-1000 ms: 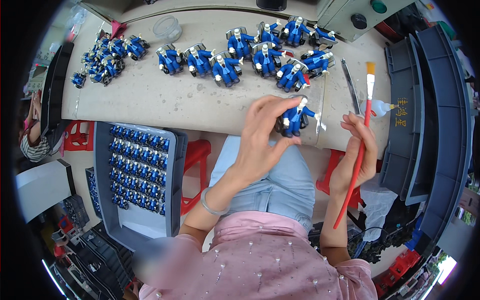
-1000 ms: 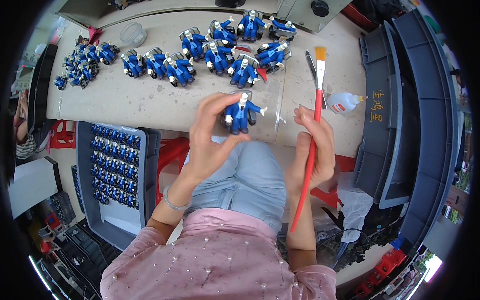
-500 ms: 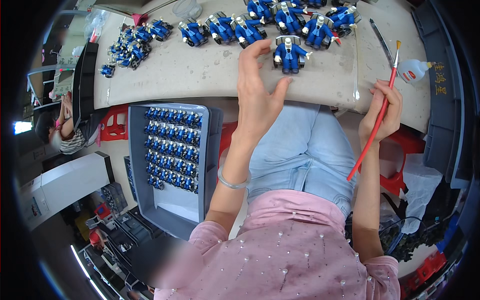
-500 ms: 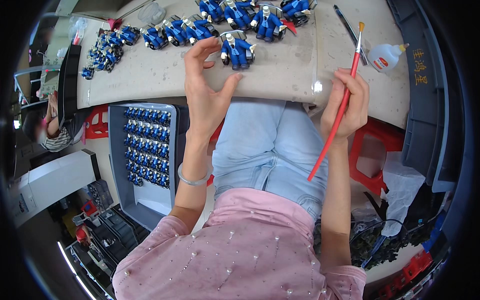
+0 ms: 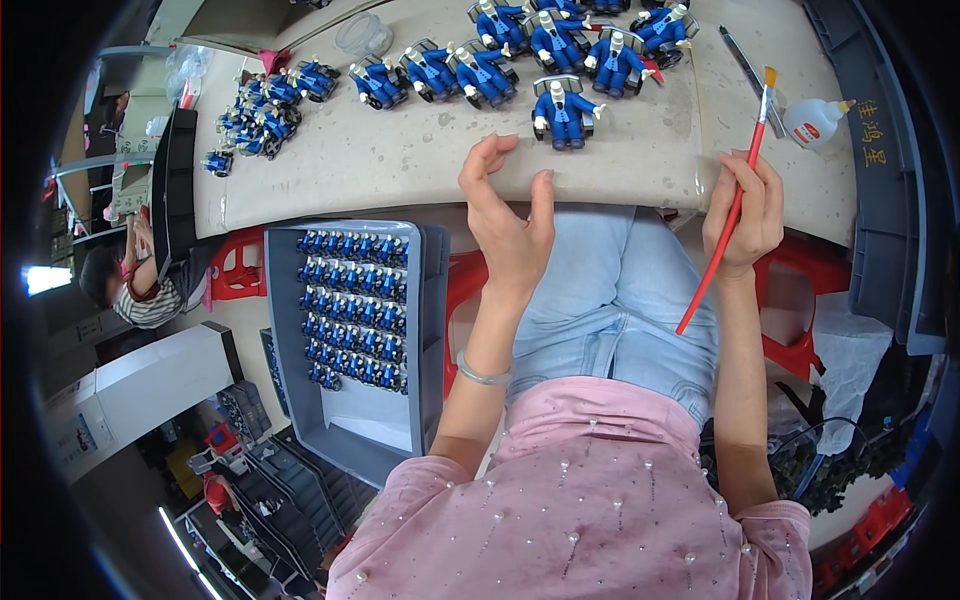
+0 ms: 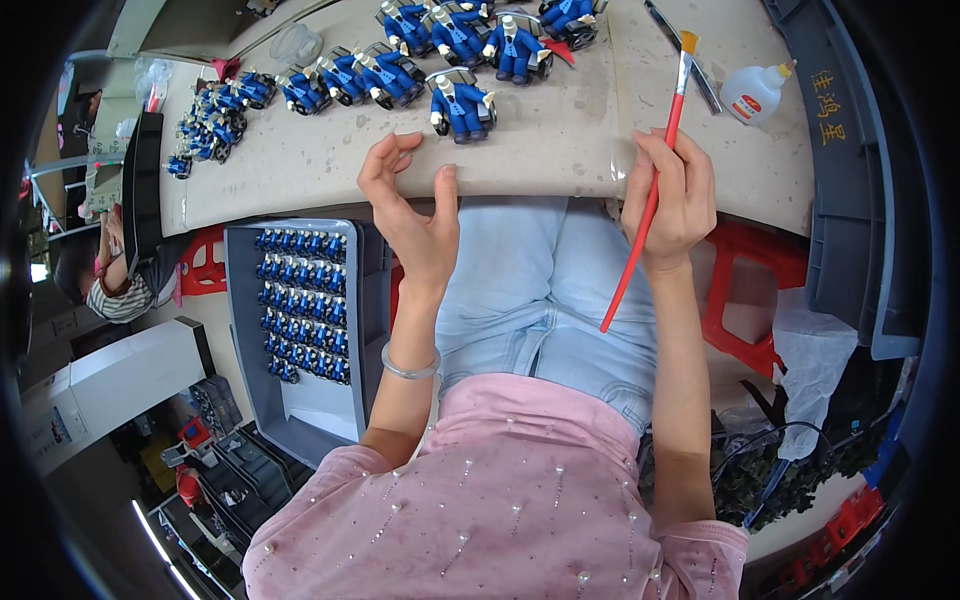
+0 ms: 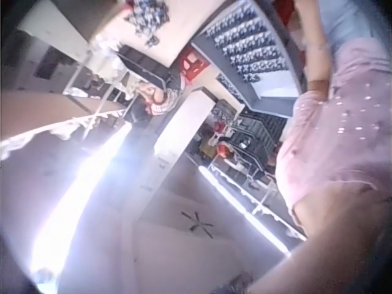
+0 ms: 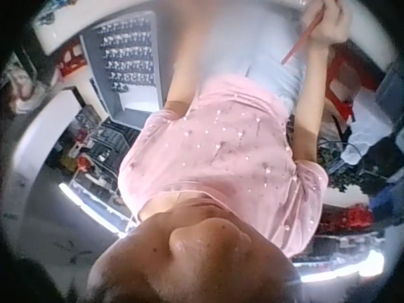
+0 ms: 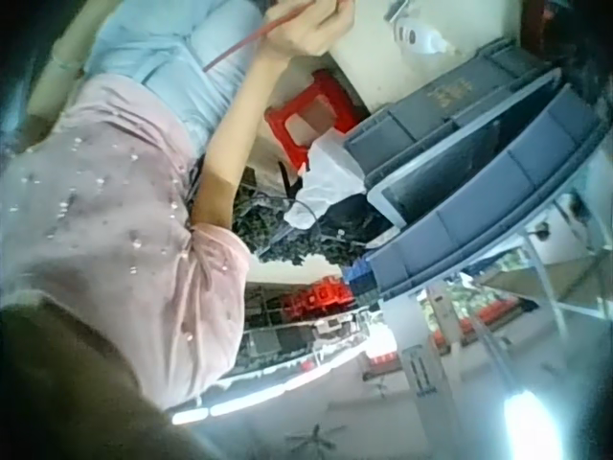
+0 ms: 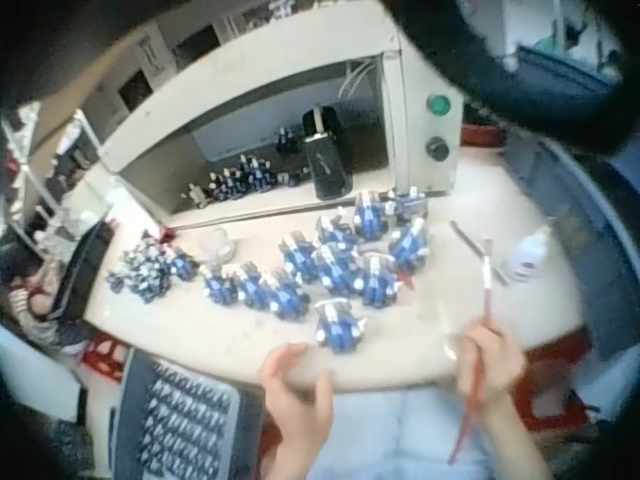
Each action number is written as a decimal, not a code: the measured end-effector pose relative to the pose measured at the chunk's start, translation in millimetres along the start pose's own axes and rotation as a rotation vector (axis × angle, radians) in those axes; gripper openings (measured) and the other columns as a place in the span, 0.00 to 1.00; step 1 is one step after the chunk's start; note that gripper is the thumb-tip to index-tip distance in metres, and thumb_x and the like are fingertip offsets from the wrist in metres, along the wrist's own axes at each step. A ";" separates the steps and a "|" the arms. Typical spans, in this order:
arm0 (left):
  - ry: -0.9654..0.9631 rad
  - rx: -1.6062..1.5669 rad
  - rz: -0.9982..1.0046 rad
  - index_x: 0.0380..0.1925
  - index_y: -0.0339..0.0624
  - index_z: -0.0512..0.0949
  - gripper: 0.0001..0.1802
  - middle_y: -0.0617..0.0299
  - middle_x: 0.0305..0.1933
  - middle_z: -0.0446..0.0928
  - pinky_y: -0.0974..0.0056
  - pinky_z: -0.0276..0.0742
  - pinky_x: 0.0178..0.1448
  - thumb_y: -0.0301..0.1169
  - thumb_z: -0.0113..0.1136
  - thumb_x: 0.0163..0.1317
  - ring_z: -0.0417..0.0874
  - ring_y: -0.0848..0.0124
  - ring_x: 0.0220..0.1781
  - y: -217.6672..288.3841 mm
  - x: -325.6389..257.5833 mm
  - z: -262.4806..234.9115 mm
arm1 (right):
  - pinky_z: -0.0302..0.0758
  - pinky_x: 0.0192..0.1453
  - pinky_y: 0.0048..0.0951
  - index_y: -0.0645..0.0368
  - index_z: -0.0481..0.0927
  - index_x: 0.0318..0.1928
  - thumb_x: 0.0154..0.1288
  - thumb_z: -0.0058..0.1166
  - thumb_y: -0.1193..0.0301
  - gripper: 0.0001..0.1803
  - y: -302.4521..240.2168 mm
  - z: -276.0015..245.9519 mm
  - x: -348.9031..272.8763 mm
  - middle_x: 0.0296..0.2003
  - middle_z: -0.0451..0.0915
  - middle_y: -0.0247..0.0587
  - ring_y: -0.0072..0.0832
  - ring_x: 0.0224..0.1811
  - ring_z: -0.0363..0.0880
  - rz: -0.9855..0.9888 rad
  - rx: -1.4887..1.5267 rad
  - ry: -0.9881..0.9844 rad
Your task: Assembling small plastic robot toys by applying adhesive to components with a brush.
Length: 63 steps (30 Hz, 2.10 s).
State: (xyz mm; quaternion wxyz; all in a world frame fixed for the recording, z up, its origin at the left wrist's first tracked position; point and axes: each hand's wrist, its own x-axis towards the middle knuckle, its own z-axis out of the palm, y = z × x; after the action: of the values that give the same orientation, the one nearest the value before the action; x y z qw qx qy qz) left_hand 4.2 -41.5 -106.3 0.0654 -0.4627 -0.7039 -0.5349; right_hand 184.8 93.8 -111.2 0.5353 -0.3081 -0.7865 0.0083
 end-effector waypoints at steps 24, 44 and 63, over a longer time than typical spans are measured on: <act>0.012 0.102 0.082 0.57 0.34 0.61 0.30 0.49 0.50 0.74 0.60 0.68 0.57 0.20 0.61 0.54 0.75 0.61 0.52 -10.0 -4.3 3.0 | 0.77 0.37 0.29 0.60 0.83 0.37 0.49 0.58 0.83 0.12 -0.6 1.3 0.6 0.34 0.79 0.44 0.35 0.34 0.80 -0.016 -0.040 -0.015; -0.103 -0.045 -0.051 0.60 0.34 0.60 0.39 0.48 0.56 0.71 0.61 0.70 0.53 0.22 0.68 0.48 0.74 0.60 0.57 19.9 24.8 -3.4 | 0.78 0.38 0.29 0.60 0.83 0.36 0.50 0.57 0.83 0.12 1.0 1.9 0.9 0.35 0.79 0.44 0.35 0.34 0.80 -0.016 -0.040 -0.019; -0.185 0.034 0.021 0.57 0.34 0.65 0.36 0.48 0.50 0.76 0.58 0.73 0.52 0.25 0.71 0.47 0.77 0.57 0.53 15.5 41.4 12.6 | 0.77 0.38 0.29 0.60 0.83 0.36 0.47 0.57 0.83 0.13 1.5 2.1 -0.3 0.35 0.79 0.45 0.35 0.34 0.80 -0.009 -0.026 -0.025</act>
State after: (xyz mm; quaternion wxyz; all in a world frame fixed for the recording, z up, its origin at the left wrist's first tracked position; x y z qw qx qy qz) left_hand -2.9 -7.1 -76.6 0.0136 -0.5163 -0.7111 -0.4770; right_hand 183.8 95.6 -112.9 0.5215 -0.3115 -0.7944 -0.0007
